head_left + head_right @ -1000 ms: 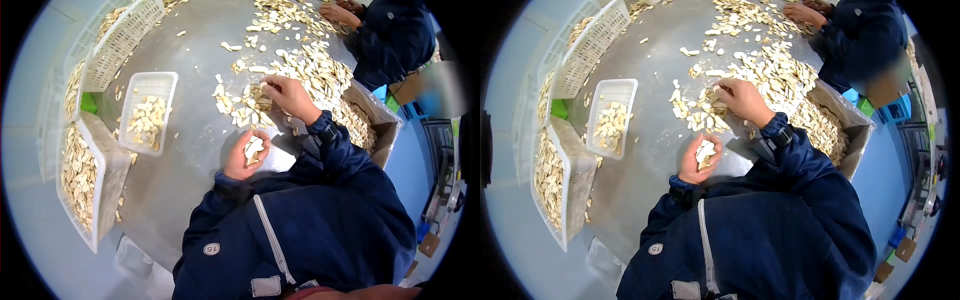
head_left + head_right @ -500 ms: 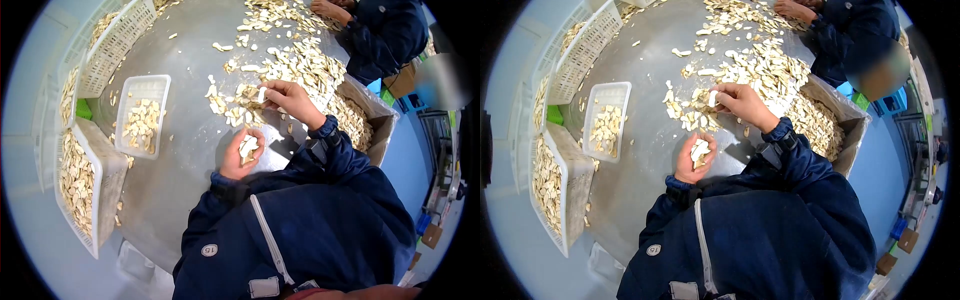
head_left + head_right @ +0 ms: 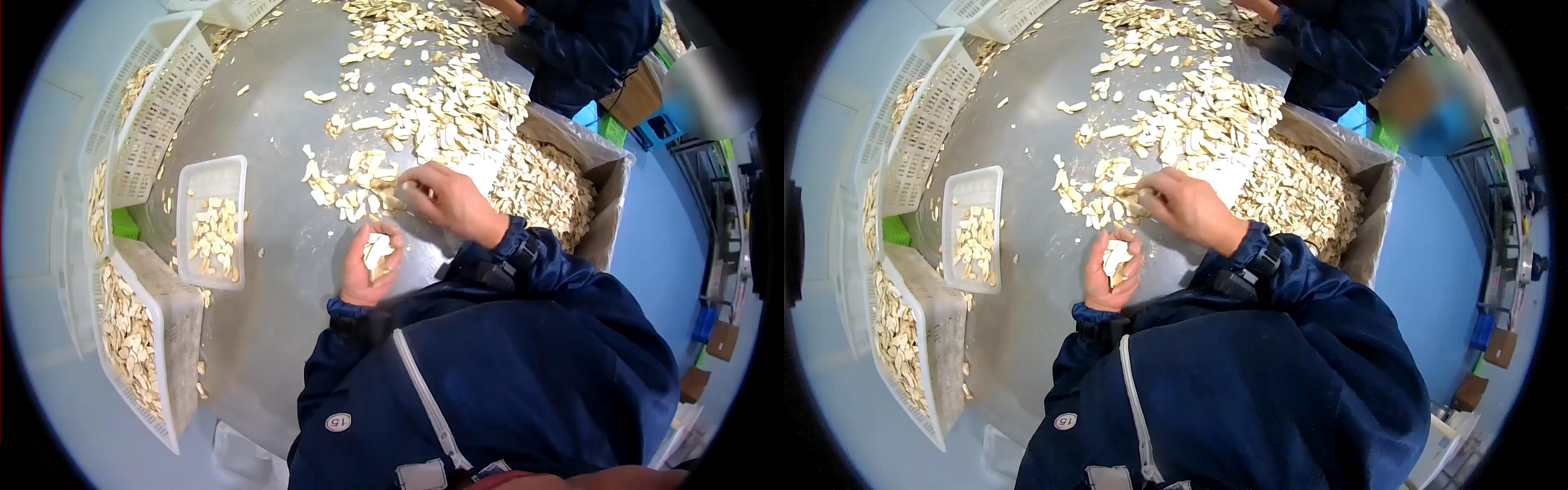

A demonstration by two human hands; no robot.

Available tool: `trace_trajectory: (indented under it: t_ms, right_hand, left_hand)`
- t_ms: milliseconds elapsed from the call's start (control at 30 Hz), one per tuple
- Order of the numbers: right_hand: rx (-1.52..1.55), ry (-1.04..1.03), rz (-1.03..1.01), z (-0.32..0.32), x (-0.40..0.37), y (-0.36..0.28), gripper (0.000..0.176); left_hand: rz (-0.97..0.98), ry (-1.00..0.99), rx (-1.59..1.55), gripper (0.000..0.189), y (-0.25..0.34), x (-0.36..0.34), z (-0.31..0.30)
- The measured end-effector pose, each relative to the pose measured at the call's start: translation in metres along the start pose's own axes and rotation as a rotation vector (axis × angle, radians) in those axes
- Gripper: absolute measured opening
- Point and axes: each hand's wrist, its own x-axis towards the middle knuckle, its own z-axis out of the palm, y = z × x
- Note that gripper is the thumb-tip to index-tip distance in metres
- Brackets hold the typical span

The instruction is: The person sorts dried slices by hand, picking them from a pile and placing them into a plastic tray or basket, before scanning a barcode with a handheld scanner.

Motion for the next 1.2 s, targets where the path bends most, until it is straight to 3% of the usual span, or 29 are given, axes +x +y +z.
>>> trace_trajectory:
  t_ms: [167, 200, 300, 367, 433, 467, 567, 633, 667, 733, 800, 833, 900, 967, 1000, 1067, 1100, 1133, 1200]
  right_hand:
    - [-0.008, -0.055, -0.309, 0.017, -0.003, -0.022, 0.027]
    - [-0.031, -0.194, -0.272, 0.017, -0.005, -0.025, 0.034]
    - [-0.081, -0.166, -0.321, 0.023, -0.012, -0.031, 0.042]
    - [-0.030, -0.208, -0.291, 0.019, -0.016, -0.031, 0.047]
    - [0.029, -0.226, -0.242, 0.010, -0.014, -0.038, 0.049]
    - [0.061, -0.219, -0.242, 0.011, -0.013, -0.029, 0.051]
    - [0.012, -0.222, -0.092, 0.003, -0.017, -0.037, 0.032]
    - [-0.049, -0.224, -0.168, 0.005, -0.019, -0.037, 0.029]
    - [-0.060, -0.239, -0.181, 0.003, -0.019, -0.040, 0.029]
    - [-0.073, -0.260, -0.220, 0.002, -0.021, -0.044, 0.027]
    - [-0.046, -0.282, -0.210, 0.005, -0.024, -0.045, 0.026]
    - [-0.033, -0.292, -0.203, 0.007, -0.026, -0.045, 0.026]
    - [-0.005, -0.282, -0.228, 0.011, -0.028, -0.047, 0.026]
    - [-0.015, -0.251, -0.295, 0.014, -0.029, -0.045, 0.025]
    - [-0.003, -0.244, -0.279, 0.013, -0.029, -0.050, 0.024]
    - [0.005, -0.228, -0.202, 0.010, -0.027, -0.051, 0.024]
    - [0.007, -0.222, -0.161, 0.009, -0.026, -0.050, 0.024]
    - [0.021, -0.196, -0.127, 0.010, -0.026, -0.046, 0.025]
    - [-0.012, -0.165, -0.187, 0.009, -0.021, -0.048, 0.025]
  left_hand:
    - [0.026, -0.007, 0.015, 0.044, -0.003, -0.002, -0.011]
    - [0.042, -0.024, 0.028, 0.044, -0.003, -0.001, -0.013]
    - [-0.008, 0.023, -0.027, 0.042, -0.001, -0.005, -0.012]
    - [0.145, 0.412, -0.046, 0.039, -0.016, -0.001, 0.006]
    - [0.105, 0.080, -0.046, 0.034, -0.017, 0.000, -0.033]
    - [0.089, -0.036, -0.031, 0.034, -0.009, -0.005, -0.021]
    - [0.240, -0.026, -0.120, 0.033, 0.025, -0.028, -0.001]
    - [0.636, 0.049, -0.006, 0.028, 0.070, -0.057, 0.006]
    - [0.857, 0.154, -0.116, 0.024, 0.097, -0.086, 0.053]
    - [0.979, -0.158, -0.357, 0.047, 0.173, -0.144, 0.066]
    - [1.252, -0.266, -0.343, 0.094, 0.216, -0.193, 0.114]
    - [1.349, -0.331, -0.376, 0.102, 0.226, -0.203, 0.119]
    - [1.345, -0.370, -0.278, 0.102, 0.230, -0.205, 0.100]
    - [1.367, -0.239, -0.031, 0.095, 0.187, -0.171, 0.090]
    - [1.111, -0.440, 0.013, 0.079, 0.171, -0.156, 0.068]
    - [0.937, 0.201, 0.700, 0.053, 0.102, -0.119, 0.046]
    - [0.614, 0.241, 0.577, 0.048, 0.074, -0.098, 0.037]
    - [0.446, 0.304, 0.758, 0.047, 0.044, -0.077, 0.035]
    - [0.181, 0.293, 0.821, 0.049, 0.007, -0.056, 0.051]
